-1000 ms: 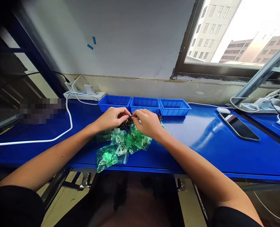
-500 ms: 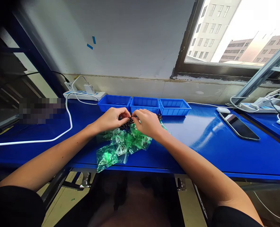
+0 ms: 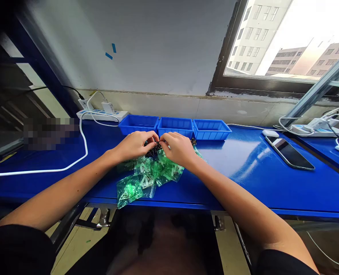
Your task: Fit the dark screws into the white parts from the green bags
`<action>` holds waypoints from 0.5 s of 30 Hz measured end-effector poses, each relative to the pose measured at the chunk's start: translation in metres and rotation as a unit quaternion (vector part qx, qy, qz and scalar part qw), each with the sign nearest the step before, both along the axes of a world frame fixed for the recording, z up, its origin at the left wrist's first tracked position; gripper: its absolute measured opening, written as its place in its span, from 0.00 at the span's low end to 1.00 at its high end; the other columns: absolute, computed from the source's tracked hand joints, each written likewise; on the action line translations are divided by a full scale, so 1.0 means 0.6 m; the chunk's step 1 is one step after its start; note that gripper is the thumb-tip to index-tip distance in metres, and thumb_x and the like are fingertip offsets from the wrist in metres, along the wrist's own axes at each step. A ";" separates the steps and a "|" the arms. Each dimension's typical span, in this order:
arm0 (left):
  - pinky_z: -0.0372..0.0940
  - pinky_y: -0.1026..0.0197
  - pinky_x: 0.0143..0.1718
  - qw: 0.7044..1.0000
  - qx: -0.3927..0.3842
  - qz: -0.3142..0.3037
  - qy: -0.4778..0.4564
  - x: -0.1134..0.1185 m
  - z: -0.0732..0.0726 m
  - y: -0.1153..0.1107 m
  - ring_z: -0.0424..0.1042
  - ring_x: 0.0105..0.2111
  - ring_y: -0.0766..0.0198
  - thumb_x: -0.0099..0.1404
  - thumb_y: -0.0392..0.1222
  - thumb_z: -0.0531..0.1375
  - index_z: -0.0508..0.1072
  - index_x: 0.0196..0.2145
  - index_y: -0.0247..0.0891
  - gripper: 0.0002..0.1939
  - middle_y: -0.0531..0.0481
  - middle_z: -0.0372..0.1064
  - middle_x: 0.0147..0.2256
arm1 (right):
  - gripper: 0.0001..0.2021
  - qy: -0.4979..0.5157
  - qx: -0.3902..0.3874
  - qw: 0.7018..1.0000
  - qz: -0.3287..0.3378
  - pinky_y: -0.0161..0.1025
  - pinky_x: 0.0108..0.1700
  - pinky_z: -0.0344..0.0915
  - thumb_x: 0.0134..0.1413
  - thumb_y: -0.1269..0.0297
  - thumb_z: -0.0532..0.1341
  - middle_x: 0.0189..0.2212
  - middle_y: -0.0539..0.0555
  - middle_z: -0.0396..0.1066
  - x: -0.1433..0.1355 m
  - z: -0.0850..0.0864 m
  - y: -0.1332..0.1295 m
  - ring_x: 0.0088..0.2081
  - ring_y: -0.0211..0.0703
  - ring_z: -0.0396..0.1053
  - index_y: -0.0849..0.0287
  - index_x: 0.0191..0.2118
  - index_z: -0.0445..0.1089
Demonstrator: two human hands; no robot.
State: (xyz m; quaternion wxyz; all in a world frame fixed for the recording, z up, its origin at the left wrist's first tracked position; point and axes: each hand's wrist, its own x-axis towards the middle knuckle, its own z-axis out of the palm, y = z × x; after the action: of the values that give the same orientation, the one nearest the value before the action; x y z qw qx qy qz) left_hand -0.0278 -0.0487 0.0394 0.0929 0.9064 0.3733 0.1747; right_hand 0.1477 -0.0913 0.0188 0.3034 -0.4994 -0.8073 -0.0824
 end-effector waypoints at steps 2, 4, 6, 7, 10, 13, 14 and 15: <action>0.57 0.62 0.29 1.000 -0.004 -0.002 0.004 0.000 0.000 0.000 0.72 0.32 0.61 0.63 0.41 0.54 0.71 0.41 0.39 0.10 0.51 0.75 0.32 | 0.06 -0.001 0.000 1.000 0.000 0.37 0.33 0.57 0.56 0.68 0.55 0.28 0.52 0.72 0.000 0.000 0.000 0.32 0.41 0.67 0.58 0.33 0.69; 0.57 0.62 0.29 1.000 -0.006 -0.005 0.008 0.001 0.000 0.000 0.72 0.33 0.61 0.63 0.40 0.54 0.72 0.42 0.40 0.11 0.51 0.76 0.33 | 0.06 -0.002 0.000 1.000 0.001 0.37 0.33 0.57 0.56 0.68 0.55 0.28 0.52 0.72 0.000 0.000 0.000 0.33 0.42 0.67 0.58 0.33 0.69; 0.57 0.62 0.30 1.000 -0.004 -0.010 0.009 0.001 0.000 0.000 0.72 0.34 0.60 0.63 0.40 0.53 0.72 0.43 0.41 0.12 0.51 0.76 0.33 | 0.06 -0.003 0.000 1.000 0.001 0.37 0.33 0.57 0.56 0.69 0.55 0.28 0.52 0.72 0.001 0.001 0.000 0.33 0.42 0.67 0.58 0.33 0.69; 0.57 0.62 0.30 1.000 -0.002 -0.010 0.009 0.001 0.000 0.000 0.72 0.34 0.60 0.63 0.40 0.53 0.72 0.44 0.41 0.13 0.51 0.76 0.33 | 0.06 -0.003 0.001 1.000 0.001 0.37 0.33 0.58 0.56 0.69 0.55 0.28 0.52 0.72 0.001 0.001 0.000 0.32 0.42 0.67 0.58 0.33 0.69; 0.57 0.62 0.30 1.000 -0.002 -0.006 0.007 0.001 0.000 0.000 0.72 0.34 0.60 0.63 0.40 0.53 0.73 0.42 0.41 0.12 0.51 0.76 0.33 | 0.06 -0.001 0.004 1.000 0.004 0.36 0.34 0.58 0.56 0.69 0.55 0.28 0.52 0.72 0.001 0.000 0.000 0.32 0.41 0.67 0.58 0.33 0.69; 0.58 0.62 0.30 1.000 -0.002 -0.001 0.005 0.001 0.002 -0.001 0.72 0.34 0.60 0.62 0.40 0.54 0.73 0.41 0.40 0.11 0.51 0.76 0.33 | 0.06 -0.001 0.007 1.000 0.006 0.36 0.34 0.58 0.56 0.69 0.54 0.29 0.52 0.73 0.001 0.000 0.000 0.32 0.41 0.67 0.58 0.34 0.69; 0.58 0.62 0.30 1.000 -0.002 0.001 0.005 0.001 0.002 -0.001 0.72 0.34 0.60 0.62 0.40 0.54 0.73 0.40 0.40 0.11 0.51 0.76 0.32 | 0.07 -0.001 0.008 1.000 0.005 0.36 0.34 0.58 0.56 0.69 0.54 0.29 0.53 0.73 0.001 -0.001 0.000 0.33 0.41 0.68 0.58 0.34 0.69; 0.58 0.62 0.30 1.000 -0.001 0.003 0.005 0.001 0.002 -0.002 0.72 0.34 0.60 0.62 0.40 0.55 0.73 0.40 0.40 0.10 0.51 0.76 0.32 | 0.07 -0.001 0.009 1.000 0.005 0.36 0.34 0.58 0.56 0.69 0.54 0.30 0.53 0.73 0.000 -0.001 0.000 0.33 0.41 0.68 0.58 0.34 0.69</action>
State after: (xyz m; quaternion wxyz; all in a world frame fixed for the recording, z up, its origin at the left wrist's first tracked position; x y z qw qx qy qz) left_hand -0.0272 -0.0497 0.0408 0.0910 0.9063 0.3762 0.1699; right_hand 0.1480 -0.0911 0.0181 0.3075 -0.4926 -0.8093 -0.0889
